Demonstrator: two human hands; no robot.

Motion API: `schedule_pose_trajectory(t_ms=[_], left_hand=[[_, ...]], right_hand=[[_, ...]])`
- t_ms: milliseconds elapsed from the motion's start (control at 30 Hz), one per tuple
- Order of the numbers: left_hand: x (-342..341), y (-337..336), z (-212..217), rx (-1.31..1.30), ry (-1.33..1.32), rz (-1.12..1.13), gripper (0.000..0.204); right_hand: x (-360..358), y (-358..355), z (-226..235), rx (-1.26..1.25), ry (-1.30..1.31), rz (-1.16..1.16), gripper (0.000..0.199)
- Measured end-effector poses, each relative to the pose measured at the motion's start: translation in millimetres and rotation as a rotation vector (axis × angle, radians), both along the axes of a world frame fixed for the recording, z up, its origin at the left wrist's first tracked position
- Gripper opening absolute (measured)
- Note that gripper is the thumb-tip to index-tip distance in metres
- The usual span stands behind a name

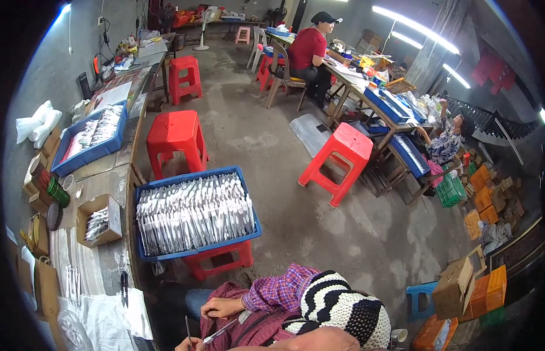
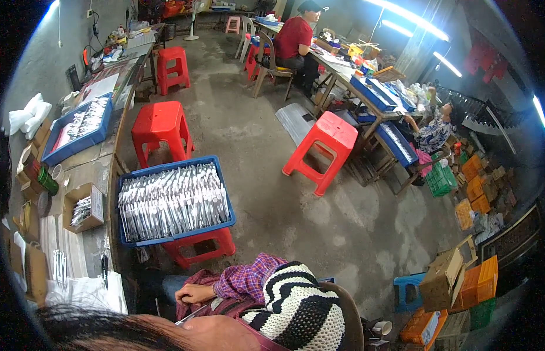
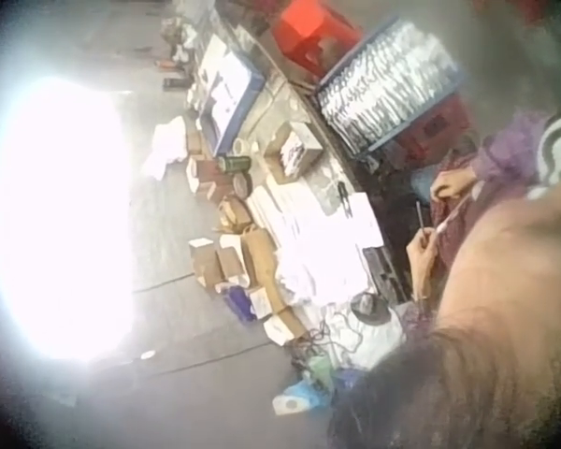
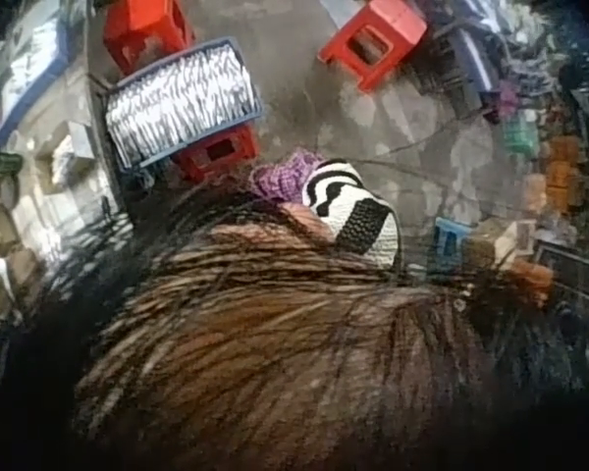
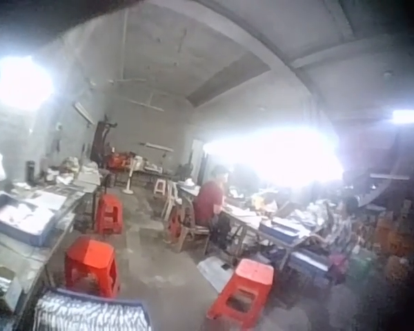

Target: Assembling white handles onto metal cutlery stems at a workshop bench.

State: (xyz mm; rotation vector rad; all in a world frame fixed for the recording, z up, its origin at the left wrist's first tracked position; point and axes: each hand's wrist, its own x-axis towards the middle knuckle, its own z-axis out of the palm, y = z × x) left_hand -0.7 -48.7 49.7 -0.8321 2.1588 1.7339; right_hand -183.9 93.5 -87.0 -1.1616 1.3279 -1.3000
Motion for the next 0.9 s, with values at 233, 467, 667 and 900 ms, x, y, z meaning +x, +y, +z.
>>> schedule_pose_trajectory(t_ms=[233,467,667,900], left_hand=[[-6.1,5.3,-1.7,0.086,-0.007,0.036,0.011],[-6.8,6.1,-1.5,0.086,-0.04,0.033,0.012],[-5.6,7.3,-7.3,0.121,-0.012,0.036,0.011],[-6.5,13.2,-7.1,0.188,0.057,0.103,0.011]], right_hand=[[2.5,-1.5,-12.1,-0.113,0.035,-0.057,0.009],[-0.1,1.1,5.2,-0.04,0.026,-0.019,0.008],[4.0,-3.0,-19.0,-0.1,0.016,-0.047,0.008],[1.2,1.1,-2.9,-0.026,-0.047,-0.017,0.01]])
